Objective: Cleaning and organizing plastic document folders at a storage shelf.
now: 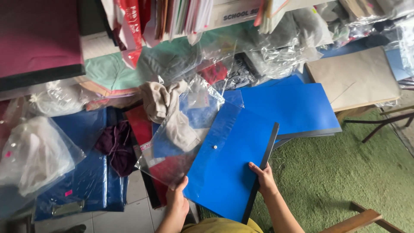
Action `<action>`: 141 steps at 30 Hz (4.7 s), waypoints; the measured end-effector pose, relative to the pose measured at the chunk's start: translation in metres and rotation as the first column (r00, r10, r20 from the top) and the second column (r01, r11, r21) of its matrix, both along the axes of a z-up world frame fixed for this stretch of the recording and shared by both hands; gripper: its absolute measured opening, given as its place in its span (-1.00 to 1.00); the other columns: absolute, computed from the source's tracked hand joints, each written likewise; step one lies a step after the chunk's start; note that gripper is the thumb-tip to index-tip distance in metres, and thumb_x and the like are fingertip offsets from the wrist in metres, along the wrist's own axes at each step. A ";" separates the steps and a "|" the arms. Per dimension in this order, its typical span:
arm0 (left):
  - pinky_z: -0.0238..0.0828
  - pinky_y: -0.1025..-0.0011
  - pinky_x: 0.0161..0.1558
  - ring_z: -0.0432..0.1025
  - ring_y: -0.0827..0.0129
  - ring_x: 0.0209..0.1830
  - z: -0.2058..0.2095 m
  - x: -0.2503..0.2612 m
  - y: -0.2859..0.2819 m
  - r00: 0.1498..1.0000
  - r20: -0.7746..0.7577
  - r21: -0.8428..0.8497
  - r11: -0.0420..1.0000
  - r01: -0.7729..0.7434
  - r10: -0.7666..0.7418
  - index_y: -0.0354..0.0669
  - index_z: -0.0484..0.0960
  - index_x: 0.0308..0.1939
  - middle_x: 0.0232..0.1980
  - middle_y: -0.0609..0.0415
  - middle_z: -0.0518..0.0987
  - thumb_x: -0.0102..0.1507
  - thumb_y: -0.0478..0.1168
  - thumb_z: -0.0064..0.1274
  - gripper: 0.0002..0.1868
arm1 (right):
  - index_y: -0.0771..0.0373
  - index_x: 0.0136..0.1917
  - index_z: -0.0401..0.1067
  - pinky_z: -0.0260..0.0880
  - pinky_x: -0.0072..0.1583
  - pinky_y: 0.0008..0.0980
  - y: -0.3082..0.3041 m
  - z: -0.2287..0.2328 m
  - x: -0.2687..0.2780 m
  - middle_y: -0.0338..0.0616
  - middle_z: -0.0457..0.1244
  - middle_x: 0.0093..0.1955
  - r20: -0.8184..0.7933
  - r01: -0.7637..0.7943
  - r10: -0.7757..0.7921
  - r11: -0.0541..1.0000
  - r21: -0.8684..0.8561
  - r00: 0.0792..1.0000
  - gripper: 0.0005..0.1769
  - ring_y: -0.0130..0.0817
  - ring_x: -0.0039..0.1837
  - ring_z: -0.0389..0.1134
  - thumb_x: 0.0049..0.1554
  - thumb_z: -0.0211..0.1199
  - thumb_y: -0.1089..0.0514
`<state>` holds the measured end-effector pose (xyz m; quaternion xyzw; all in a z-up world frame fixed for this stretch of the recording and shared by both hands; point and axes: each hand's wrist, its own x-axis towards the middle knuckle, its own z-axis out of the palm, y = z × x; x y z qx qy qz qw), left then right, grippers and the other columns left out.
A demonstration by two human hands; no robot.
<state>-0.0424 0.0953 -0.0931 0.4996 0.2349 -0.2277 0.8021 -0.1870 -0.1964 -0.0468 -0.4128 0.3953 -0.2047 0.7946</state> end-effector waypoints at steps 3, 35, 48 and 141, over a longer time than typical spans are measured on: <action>0.33 0.30 0.20 0.47 0.26 0.09 -0.007 0.007 0.000 1.000 0.017 0.028 1.000 -0.007 0.007 -0.35 0.65 0.07 0.04 -0.04 0.65 0.11 -0.40 0.28 -0.57 | 0.28 0.23 0.32 0.56 -0.10 -0.17 0.001 0.006 0.000 0.02 0.38 -0.03 0.012 0.006 -0.006 1.000 -0.003 1.000 -0.51 -0.23 -0.10 0.46 0.05 0.37 0.26; 0.49 0.15 -0.06 0.55 0.17 -0.13 0.023 0.103 0.128 0.945 -0.080 0.174 0.929 0.326 -0.316 -0.26 0.67 -0.04 -0.12 -0.02 0.69 0.15 -0.27 0.25 -0.70 | 0.28 0.14 0.55 0.40 -0.10 -0.47 -0.083 0.006 0.131 -0.21 0.42 -0.13 -0.313 -0.434 0.302 0.589 -0.682 0.900 -0.73 -0.52 -0.11 0.41 0.24 0.19 0.14; 0.48 0.22 -0.05 0.54 0.26 -0.15 0.022 0.106 0.140 0.944 -0.029 0.135 0.935 0.329 -0.328 -0.24 0.65 -0.02 -0.13 0.03 0.67 0.17 -0.27 0.24 -0.69 | 0.32 0.13 0.52 0.44 0.02 -0.38 -0.084 -0.003 0.189 -0.15 0.33 -0.02 -0.351 -0.533 0.494 0.296 -0.792 0.796 -0.78 -0.44 -0.03 0.38 0.20 0.24 0.28; 0.26 0.37 0.08 0.37 0.42 -0.05 0.050 0.074 0.050 0.968 0.247 0.417 0.897 -0.146 0.043 -0.19 0.60 0.04 -0.07 0.15 0.55 0.33 -0.17 0.15 -0.74 | 0.23 -0.15 0.40 0.44 0.09 -0.35 -0.179 -0.007 0.201 -0.24 0.34 -0.10 0.486 -0.845 0.700 0.502 0.186 0.523 -0.90 -0.36 -0.03 0.39 0.14 0.32 0.27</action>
